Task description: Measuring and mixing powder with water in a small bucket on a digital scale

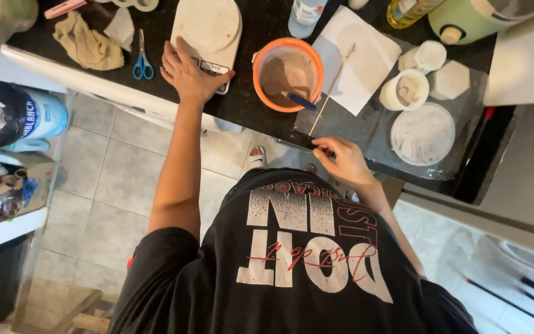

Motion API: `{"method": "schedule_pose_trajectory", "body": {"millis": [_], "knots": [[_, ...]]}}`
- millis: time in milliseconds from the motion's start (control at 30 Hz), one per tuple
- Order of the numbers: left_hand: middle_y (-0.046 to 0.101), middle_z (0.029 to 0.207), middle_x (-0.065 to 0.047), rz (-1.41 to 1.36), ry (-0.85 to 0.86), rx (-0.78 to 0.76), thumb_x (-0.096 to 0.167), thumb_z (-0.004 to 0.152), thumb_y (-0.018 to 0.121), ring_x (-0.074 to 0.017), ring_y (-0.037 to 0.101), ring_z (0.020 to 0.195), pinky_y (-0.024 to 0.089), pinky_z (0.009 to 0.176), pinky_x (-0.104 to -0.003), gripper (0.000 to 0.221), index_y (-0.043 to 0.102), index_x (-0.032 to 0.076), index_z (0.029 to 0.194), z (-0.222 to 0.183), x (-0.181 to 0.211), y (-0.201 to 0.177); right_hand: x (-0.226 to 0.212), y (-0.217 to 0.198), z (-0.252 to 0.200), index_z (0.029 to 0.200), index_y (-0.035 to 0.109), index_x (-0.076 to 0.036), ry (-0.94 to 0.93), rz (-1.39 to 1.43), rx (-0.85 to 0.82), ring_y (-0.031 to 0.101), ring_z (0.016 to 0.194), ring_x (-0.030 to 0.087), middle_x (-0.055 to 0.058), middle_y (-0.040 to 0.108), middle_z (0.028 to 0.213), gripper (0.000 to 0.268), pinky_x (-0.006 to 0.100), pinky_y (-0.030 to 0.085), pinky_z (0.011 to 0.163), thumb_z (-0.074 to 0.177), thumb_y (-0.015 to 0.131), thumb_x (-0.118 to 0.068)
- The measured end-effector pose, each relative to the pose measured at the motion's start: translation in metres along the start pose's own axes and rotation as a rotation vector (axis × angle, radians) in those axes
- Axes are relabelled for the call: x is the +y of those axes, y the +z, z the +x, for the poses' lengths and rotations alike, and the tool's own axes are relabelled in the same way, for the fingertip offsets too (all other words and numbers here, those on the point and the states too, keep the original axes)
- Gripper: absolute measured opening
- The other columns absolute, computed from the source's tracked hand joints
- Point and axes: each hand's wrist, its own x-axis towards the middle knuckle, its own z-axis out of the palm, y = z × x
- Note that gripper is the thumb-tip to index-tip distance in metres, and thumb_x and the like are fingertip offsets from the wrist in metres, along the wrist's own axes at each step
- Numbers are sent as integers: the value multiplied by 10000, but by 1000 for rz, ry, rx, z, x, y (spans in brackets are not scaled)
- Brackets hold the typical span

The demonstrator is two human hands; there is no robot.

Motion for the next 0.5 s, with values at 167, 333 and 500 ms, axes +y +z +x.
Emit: {"method": "schedule_pose_trajectory", "body": {"millis": [167,333,500], "knots": [[283,1603,-263,-11,123,62,1058,606,800,-460,362,1456,320,1138,-634,1501,204,104,1599,-47,3,5,-15,0,2,1180,713,-78,99,8,-9,714,853,183,71,749,1017,208,326,574,792,993,680,-161],[191,1675,-264,-71,162,40,1050,638,854,-462,220,1564,248,1209,-708,1579,104,95,1648,-62,7,-4,-10,1,-3,1180,708,-69,150,25,-7,720,883,212,99,751,1063,213,335,563,790,991,671,-162],[583,956,-200,-561,585,375,93,974,712,-392,559,852,461,778,-490,208,566,-43,1034,-125,75,-77,18,-11,-31,1111,736,-61,287,-44,243,691,754,181,85,744,922,197,318,524,656,958,743,-185]]}}
